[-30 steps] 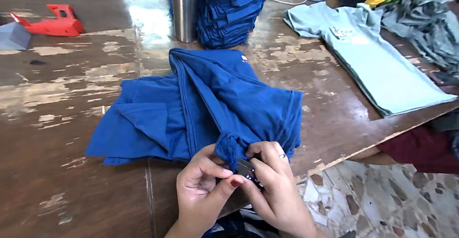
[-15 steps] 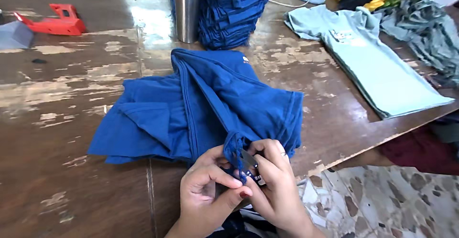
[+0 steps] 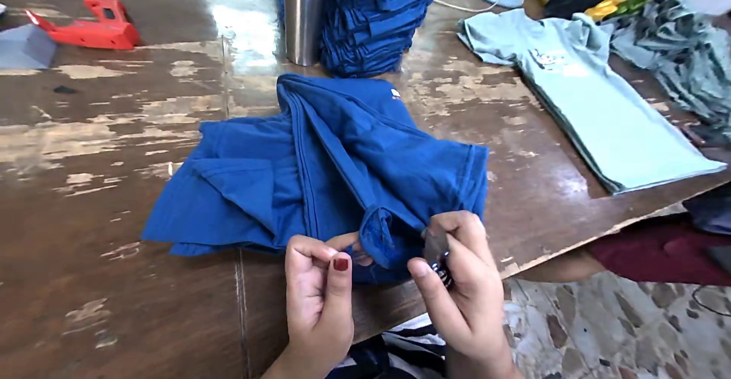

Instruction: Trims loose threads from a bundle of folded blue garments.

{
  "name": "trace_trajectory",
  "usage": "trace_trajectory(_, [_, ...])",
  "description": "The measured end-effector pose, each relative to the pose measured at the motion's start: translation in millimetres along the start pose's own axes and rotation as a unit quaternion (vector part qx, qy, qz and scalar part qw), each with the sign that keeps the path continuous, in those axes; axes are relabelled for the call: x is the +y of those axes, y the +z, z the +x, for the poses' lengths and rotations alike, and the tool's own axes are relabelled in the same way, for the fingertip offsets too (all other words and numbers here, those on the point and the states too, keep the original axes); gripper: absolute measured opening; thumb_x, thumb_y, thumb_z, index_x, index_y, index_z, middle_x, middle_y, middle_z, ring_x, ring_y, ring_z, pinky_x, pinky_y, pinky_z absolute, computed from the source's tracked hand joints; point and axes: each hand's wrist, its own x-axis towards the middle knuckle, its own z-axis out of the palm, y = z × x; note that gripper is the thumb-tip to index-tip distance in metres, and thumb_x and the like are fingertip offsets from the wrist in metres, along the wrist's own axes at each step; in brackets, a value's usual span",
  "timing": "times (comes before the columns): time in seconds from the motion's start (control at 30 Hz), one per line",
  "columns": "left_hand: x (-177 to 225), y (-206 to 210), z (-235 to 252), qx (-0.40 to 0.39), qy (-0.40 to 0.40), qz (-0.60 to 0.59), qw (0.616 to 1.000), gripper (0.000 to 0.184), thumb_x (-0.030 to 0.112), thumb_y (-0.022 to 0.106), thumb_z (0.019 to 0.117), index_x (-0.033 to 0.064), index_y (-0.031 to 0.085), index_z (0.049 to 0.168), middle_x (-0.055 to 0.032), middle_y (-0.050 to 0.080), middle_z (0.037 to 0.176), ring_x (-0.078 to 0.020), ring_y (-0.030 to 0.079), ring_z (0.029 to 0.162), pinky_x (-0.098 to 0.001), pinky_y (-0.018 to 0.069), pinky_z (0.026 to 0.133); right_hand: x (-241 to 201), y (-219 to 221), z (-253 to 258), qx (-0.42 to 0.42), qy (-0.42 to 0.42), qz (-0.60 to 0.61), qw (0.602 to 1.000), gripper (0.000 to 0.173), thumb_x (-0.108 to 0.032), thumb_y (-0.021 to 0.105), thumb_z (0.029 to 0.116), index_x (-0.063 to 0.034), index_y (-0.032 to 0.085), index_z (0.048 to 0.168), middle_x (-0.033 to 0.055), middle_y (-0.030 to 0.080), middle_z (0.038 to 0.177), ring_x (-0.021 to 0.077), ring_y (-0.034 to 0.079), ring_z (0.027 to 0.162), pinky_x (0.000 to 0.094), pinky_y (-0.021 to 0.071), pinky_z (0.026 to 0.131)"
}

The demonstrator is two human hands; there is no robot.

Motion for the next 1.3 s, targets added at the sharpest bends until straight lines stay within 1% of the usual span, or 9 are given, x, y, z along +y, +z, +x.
trace_trajectory(0.13, [2.8,5.6,3.5,0.002,0.005,0.041,0.999,0.052,0.016,0.075,0.0920,0.0195,0.041,0.132,0.0082,0.074,0.112,-0.0045,0.071,0.100,-0.0217,0.0577,0.090,11.5,1.4,4.3,-0.009,0.008,-0.045,0.999,0.028,-0.031,0.064,0.0975,-0.0052,0.059,0.089,0.0116,0.060,0.105,0.0092,0.055,0.093,0.0200,0.0450,0.081])
trace_trajectory(0.27, [0.4,-1.5,-1.0,0.002,0.075,0.170,0.983,0.025,0.008,0.078,0.0887,0.0156,0.068,0.110,0.0098,0.070,0.105,0.0010,0.067,0.097,-0.0148,0.0572,0.084,27.6,-7.7,4.4,0.011,-0.027,0.088,0.996,0.008,-0.004,0.060,0.0908,-0.0059,0.052,0.095,0.0072,0.070,0.107,0.0065,0.065,0.095,0.0192,0.0528,0.084])
trace_trajectory(0.37, [2.7,-18.6,-3.7,-0.067,0.135,0.242,0.958,0.013,0.004,0.076,0.0881,0.0103,0.067,0.094,0.0023,0.068,0.098,-0.0031,0.065,0.094,-0.0148,0.0546,0.083,37.3,-20.2,2.5,0.024,-0.029,0.157,0.987,0.014,-0.001,0.055,0.0871,-0.0122,0.051,0.094,-0.0006,0.073,0.097,0.0060,0.068,0.095,0.0217,0.0520,0.087])
trace_trajectory(0.47, [10.3,-32.1,-4.3,-0.119,0.112,0.262,0.951,0.011,0.004,0.075,0.0875,0.0101,0.066,0.087,0.0026,0.071,0.096,-0.0048,0.066,0.091,-0.0160,0.0538,0.081,39.7,-27.0,-4.1,-0.068,-0.018,0.108,0.992,0.002,-0.009,0.051,0.0924,-0.0106,0.051,0.092,0.0021,0.066,0.092,0.0073,0.059,0.092,0.0229,0.0445,0.087])
trace_trajectory(0.57, [19.5,-38.6,-4.2,-0.148,0.069,0.243,0.956,0.010,0.007,0.075,0.0909,0.0111,0.066,0.091,0.0046,0.074,0.098,-0.0040,0.068,0.090,-0.0168,0.0554,0.080,33.1,-28.9,-6.3,-0.161,-0.055,0.000,0.985,0.034,-0.040,0.049,0.1043,-0.0116,0.053,0.085,0.0053,0.057,0.089,0.0164,0.052,0.092,0.0313,0.0389,0.086])
trace_trajectory(0.67, [23.8,-37.8,-6.0,-0.143,0.035,0.232,0.962,0.009,0.011,0.071,0.0948,0.0129,0.063,0.096,0.0058,0.071,0.099,-0.0022,0.068,0.094,-0.0160,0.0563,0.083,29.9,-27.6,-7.3,-0.191,-0.086,-0.076,0.975,0.058,-0.066,0.038,0.1021,-0.0134,0.054,0.082,0.0064,0.053,0.088,0.0208,0.050,0.091,0.0344,0.0386,0.084])
trace_trajectory(1.1, [22.1,-24.0,-9.8,-0.172,0.063,0.247,0.951,0.009,0.012,0.066,0.0976,0.0128,0.057,0.094,0.0031,0.064,0.090,-0.0036,0.062,0.088,-0.0155,0.0519,0.080,12.9,-14.9,-17.9,-0.151,-0.016,-0.160,0.975,0.055,-0.060,0.038,0.1041,-0.0175,0.057,0.075,0.0042,0.055,0.090,0.0224,0.051,0.094,0.0379,0.0370,0.080])
trace_trajectory(1.23, [39.3,-31.0,-6.7,-0.293,0.035,0.161,0.942,0.016,0.018,0.066,0.1001,0.0115,0.060,0.087,0.0006,0.065,0.083,-0.0072,0.063,0.085,-0.0201,0.0510,0.080,10.7,-16.2,-16.0,-0.162,0.011,-0.150,0.975,0.055,-0.057,0.041,0.1044,-0.0169,0.058,0.071,0.0041,0.055,0.089,0.0224,0.051,0.095,0.0388,0.0370,0.080])
trace_trajectory(1.3, [48.0,-44.7,-1.9,-0.383,0.003,0.141,0.913,0.028,0.036,0.069,0.0980,0.0088,0.071,0.090,-0.0021,0.069,0.080,-0.0105,0.065,0.087,-0.0258,0.0504,0.084,12.4,-19.5,-14.2,-0.154,0.014,-0.109,0.982,0.055,-0.059,0.044,0.1029,-0.0153,0.058,0.072,0.0045,0.057,0.090,0.0212,0.052,0.095,0.0382,0.0384,0.082])
